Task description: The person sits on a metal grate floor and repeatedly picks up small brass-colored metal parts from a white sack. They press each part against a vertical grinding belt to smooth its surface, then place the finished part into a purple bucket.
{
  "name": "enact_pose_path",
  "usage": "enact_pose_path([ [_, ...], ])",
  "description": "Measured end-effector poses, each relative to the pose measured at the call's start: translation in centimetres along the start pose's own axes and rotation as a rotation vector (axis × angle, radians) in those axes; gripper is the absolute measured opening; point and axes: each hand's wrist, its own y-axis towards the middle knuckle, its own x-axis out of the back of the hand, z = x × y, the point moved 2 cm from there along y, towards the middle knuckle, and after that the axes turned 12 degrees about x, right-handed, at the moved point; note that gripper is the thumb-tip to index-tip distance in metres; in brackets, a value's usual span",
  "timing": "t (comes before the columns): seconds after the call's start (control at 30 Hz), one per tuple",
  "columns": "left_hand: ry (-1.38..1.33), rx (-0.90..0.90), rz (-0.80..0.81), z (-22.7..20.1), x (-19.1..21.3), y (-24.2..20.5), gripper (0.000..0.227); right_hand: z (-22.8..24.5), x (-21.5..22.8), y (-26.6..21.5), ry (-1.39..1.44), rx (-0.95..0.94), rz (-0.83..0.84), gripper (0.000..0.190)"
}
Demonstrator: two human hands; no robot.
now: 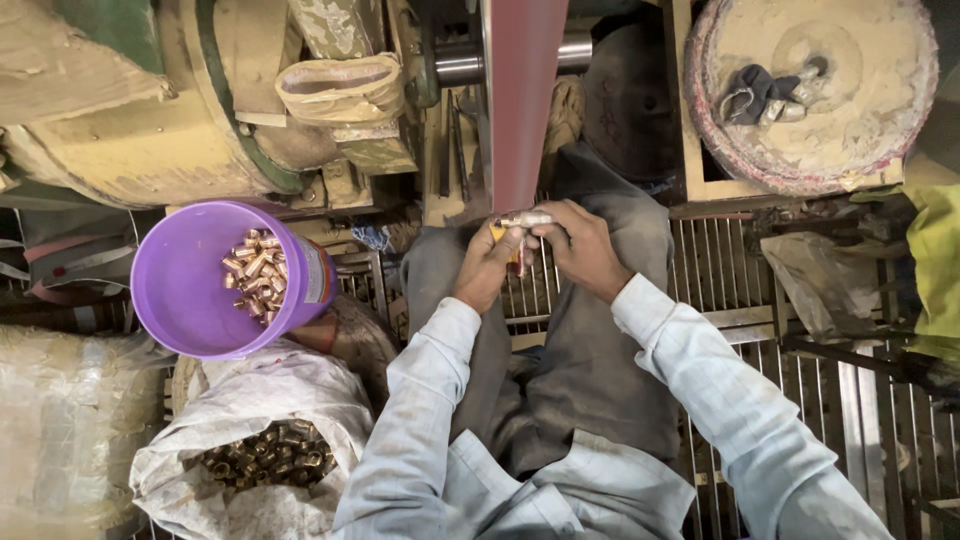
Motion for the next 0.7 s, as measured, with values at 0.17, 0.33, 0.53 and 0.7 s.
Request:
enact_pose_path([
  [0.17, -0.009, 0.018, -0.025, -0.2, -0.2, 0.2, 0.023, 0.2, -0.1, 0.5, 0.017, -0.073, 0.041, 0.018],
  [0.33, 0.009, 0.079, -0.076, 0.2, -0.1, 0.5, 0.021, -0.3, -0.2, 0.6, 0.031, -0.11, 0.065, 0.019],
  [0.53, 0.023, 0.063, -0.083, 0.0, -0.3, 0.6, 0.021, -1.2, -0.3, 0.7, 0.1, -0.154, 0.095, 0.015],
  [0.7, 0.031, 0.08, -0.102, 0.1, -0.2, 0.6, 0.021, -2.4, -0.6, 0.5, 0.125, -0.226, 0.124, 0.015],
])
